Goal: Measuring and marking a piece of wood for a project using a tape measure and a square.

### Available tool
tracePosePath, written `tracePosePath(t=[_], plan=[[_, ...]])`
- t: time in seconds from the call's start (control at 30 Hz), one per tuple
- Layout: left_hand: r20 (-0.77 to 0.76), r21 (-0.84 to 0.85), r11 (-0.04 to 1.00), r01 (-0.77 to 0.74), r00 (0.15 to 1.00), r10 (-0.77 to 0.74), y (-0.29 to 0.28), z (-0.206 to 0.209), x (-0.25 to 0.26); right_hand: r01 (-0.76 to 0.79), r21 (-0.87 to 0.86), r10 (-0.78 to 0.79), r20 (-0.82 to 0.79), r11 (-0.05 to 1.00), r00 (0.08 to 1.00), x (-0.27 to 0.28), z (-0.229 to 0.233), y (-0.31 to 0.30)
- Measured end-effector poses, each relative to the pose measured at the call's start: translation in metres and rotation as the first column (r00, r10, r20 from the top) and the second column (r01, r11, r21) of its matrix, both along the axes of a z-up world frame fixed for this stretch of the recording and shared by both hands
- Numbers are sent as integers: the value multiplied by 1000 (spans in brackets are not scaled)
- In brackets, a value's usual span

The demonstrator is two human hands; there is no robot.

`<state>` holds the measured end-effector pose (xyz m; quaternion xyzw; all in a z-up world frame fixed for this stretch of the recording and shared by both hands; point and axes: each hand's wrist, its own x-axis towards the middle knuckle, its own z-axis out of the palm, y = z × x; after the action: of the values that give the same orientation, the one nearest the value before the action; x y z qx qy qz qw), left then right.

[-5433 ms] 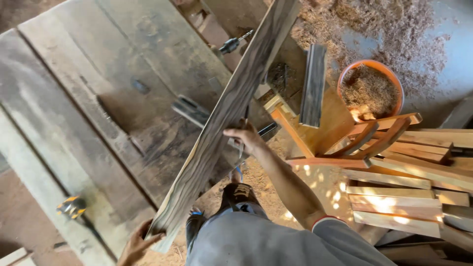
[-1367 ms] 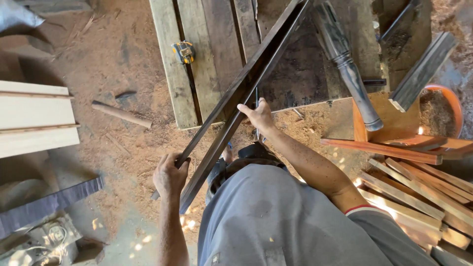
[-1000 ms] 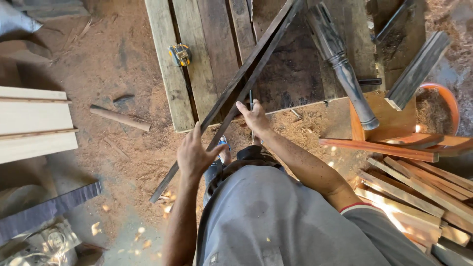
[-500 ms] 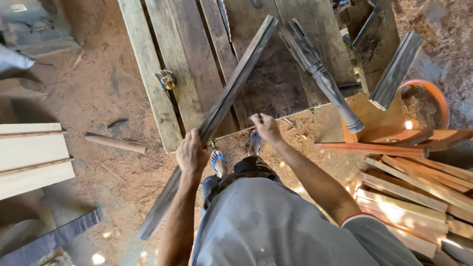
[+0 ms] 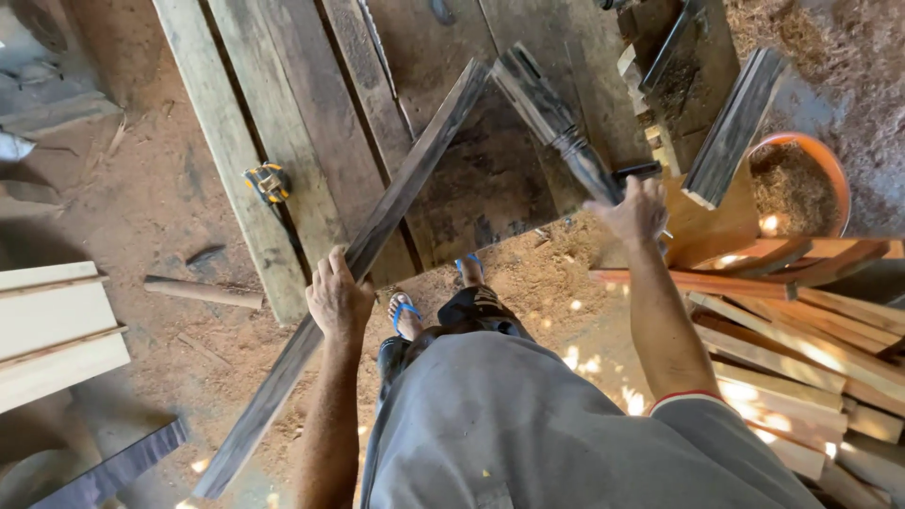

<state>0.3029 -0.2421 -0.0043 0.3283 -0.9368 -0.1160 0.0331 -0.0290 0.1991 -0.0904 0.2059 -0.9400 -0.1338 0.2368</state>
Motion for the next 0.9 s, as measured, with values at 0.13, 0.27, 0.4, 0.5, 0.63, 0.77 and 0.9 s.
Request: tracePosePath(t=[0.13,0.27,0.4,0.5,0.63,0.77,0.9], plan=[[29,8,999,-46,999,46,-1,1,-35,188,-70,-110,593,980,797,-7,1,5],[128,35,997,-72,990,67,-3,-23,-35,283,-131,-120,684,950,719,-27,-12,-4],[152,106,994,-18,988,2,1,7,-49,430,-298,-69,751,852,656,-83,-12,-45],[379,171,965,-199,917,122,6,20,-59,350,-419,14,658,838,753,-150,-36,-73],[276,59,963,-262,932,237,10,2,-41,130,-468,129,481,874,867,-217,-43,-104],[183,20,988,-154,972,148,31,-14,-21,-1,-660,395,449,751,802,-211,15,-130],[256,71,991,-109,963,87,47,-13,-22,-380,-636,735,506,671,451,-160,64,-127]])
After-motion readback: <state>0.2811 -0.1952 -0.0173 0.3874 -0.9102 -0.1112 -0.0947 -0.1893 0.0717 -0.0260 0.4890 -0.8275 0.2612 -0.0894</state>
